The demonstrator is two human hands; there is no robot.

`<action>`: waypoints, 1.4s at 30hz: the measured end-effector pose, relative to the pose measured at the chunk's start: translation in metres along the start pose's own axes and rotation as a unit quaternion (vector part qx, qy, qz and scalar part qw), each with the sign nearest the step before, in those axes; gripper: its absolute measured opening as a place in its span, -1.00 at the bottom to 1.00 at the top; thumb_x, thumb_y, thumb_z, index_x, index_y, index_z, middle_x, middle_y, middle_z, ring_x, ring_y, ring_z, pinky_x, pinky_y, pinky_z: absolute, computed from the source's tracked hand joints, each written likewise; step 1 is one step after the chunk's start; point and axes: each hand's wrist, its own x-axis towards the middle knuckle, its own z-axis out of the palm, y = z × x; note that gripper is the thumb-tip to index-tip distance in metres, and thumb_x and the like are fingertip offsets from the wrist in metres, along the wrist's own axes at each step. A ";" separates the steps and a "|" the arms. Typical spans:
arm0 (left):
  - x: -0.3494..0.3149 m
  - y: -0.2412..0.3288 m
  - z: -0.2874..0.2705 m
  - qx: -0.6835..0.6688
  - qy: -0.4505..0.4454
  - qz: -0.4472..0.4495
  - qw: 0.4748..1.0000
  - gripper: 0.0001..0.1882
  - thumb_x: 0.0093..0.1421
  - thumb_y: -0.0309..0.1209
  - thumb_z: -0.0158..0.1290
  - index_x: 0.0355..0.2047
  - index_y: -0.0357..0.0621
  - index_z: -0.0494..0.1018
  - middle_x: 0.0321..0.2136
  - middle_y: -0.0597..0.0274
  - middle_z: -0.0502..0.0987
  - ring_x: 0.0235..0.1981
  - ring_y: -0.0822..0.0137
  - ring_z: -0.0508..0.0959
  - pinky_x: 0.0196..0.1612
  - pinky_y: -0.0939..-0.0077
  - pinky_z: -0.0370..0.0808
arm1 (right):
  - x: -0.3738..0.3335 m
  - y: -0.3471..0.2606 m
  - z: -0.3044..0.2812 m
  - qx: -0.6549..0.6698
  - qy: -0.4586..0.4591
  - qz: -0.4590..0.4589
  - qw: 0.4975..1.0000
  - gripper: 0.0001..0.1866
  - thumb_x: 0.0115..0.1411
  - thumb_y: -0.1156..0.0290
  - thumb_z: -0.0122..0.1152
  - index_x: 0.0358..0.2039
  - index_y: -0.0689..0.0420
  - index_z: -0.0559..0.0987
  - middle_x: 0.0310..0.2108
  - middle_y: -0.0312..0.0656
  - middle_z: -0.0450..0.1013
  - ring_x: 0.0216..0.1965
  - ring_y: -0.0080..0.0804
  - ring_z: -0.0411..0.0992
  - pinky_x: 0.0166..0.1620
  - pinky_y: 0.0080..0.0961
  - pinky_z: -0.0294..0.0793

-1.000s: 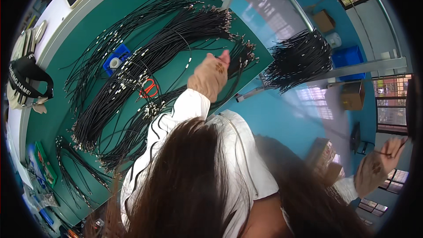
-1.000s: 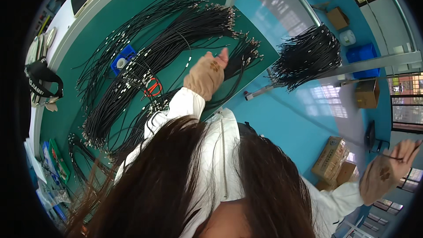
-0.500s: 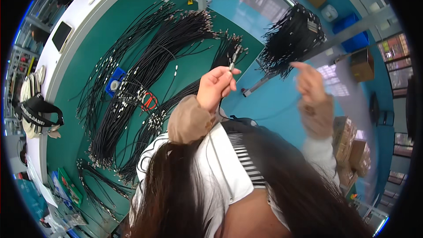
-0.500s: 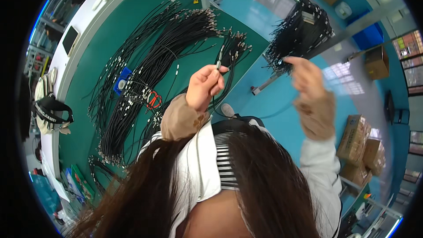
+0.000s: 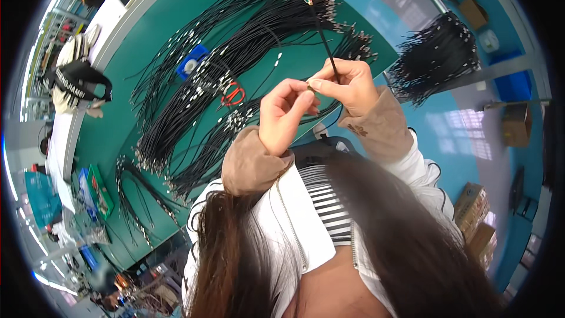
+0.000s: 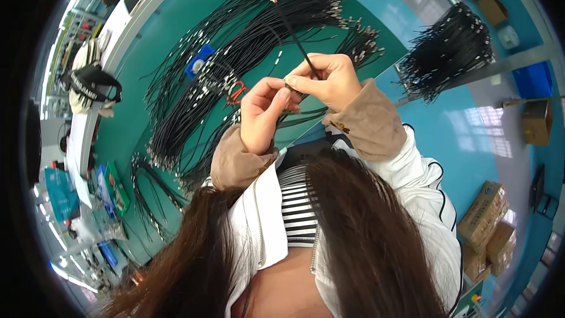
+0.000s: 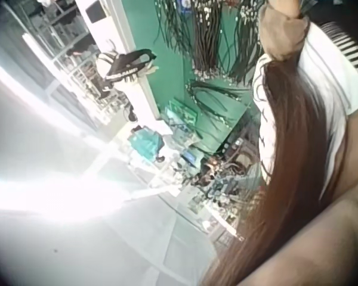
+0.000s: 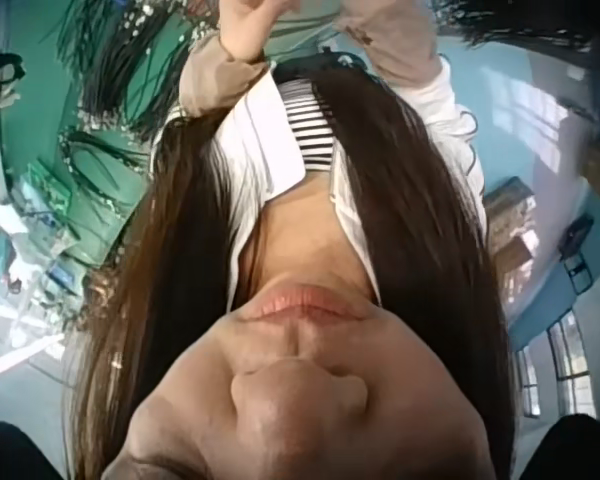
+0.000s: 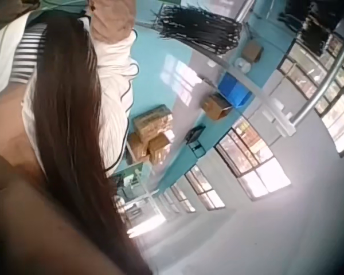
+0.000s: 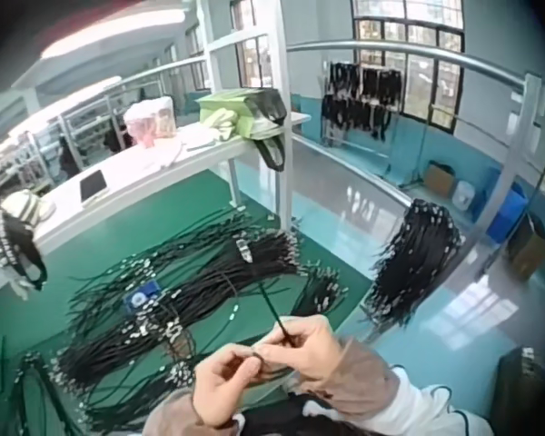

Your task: Organizing and bundling groups of electrical wires on a production table.

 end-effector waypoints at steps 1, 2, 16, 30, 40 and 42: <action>-0.005 0.001 -0.008 0.047 0.016 0.014 0.999 -0.87 0.22 -0.48 -0.07 -0.29 -0.32 0.38 -0.47 0.22 0.50 -0.41 0.45 0.48 -0.31 0.63 0.42 | 0.001 0.004 0.006 0.006 -0.013 0.009 1.000 -0.94 0.00 0.62 0.20 -0.46 0.31 0.56 -0.57 -0.35 0.36 -0.57 -0.74 0.21 -0.50 -0.76 0.14; -0.010 0.002 -0.015 0.113 0.028 0.010 0.993 -0.89 0.20 -0.50 -0.04 -0.32 -0.32 0.40 -0.47 0.22 0.51 -0.40 0.45 0.48 -0.31 0.63 0.42 | 0.003 0.005 0.009 -0.043 -0.003 -0.026 0.999 -0.96 0.04 0.62 0.19 -0.46 0.34 0.55 -0.51 -0.19 0.50 -0.48 -0.61 0.44 -0.36 -0.69 0.42; -0.040 0.031 -0.071 0.172 0.122 -0.020 0.977 -0.86 0.19 -0.47 -0.06 -0.33 -0.31 0.44 -0.58 0.19 0.51 -0.63 0.49 0.46 -0.57 0.73 0.33 | 0.017 0.038 0.061 0.040 -0.065 0.083 0.994 -0.75 0.23 0.28 0.02 -0.43 0.21 0.49 -0.70 -0.41 0.27 -0.70 -0.78 0.12 -0.64 -0.80 0.05; -0.034 0.029 -0.089 -0.194 0.228 -0.016 0.954 -0.90 0.12 -0.49 0.09 -0.38 -0.27 0.43 -0.51 0.29 0.44 -0.56 0.54 0.41 -0.60 0.78 0.24 | -0.005 0.068 0.065 0.108 -0.223 0.289 0.925 -0.61 0.32 0.17 -0.19 -0.54 0.19 0.35 -0.75 -0.39 0.15 -0.78 -0.74 -0.03 -0.72 -0.73 -0.12; -0.032 0.032 -0.098 -0.206 0.230 -0.063 0.949 -0.79 0.20 -0.40 0.00 -0.34 -0.36 0.47 -0.50 0.26 0.46 -0.52 0.53 0.43 -0.56 0.77 0.27 | 0.007 0.079 0.065 0.196 -0.242 0.347 0.885 -0.62 0.33 0.16 -0.24 -0.52 0.16 0.32 -0.75 -0.34 0.14 -0.79 -0.69 -0.07 -0.72 -0.71 -0.12; -0.031 0.032 -0.100 -0.212 0.227 -0.063 0.948 -0.78 0.21 -0.39 -0.01 -0.33 -0.36 0.47 -0.51 0.26 0.46 -0.53 0.54 0.43 -0.55 0.77 0.27 | 0.010 0.079 0.067 0.205 -0.245 0.357 0.878 -0.61 0.33 0.15 -0.25 -0.52 0.15 0.32 -0.75 -0.33 0.15 -0.79 -0.69 -0.07 -0.72 -0.71 -0.11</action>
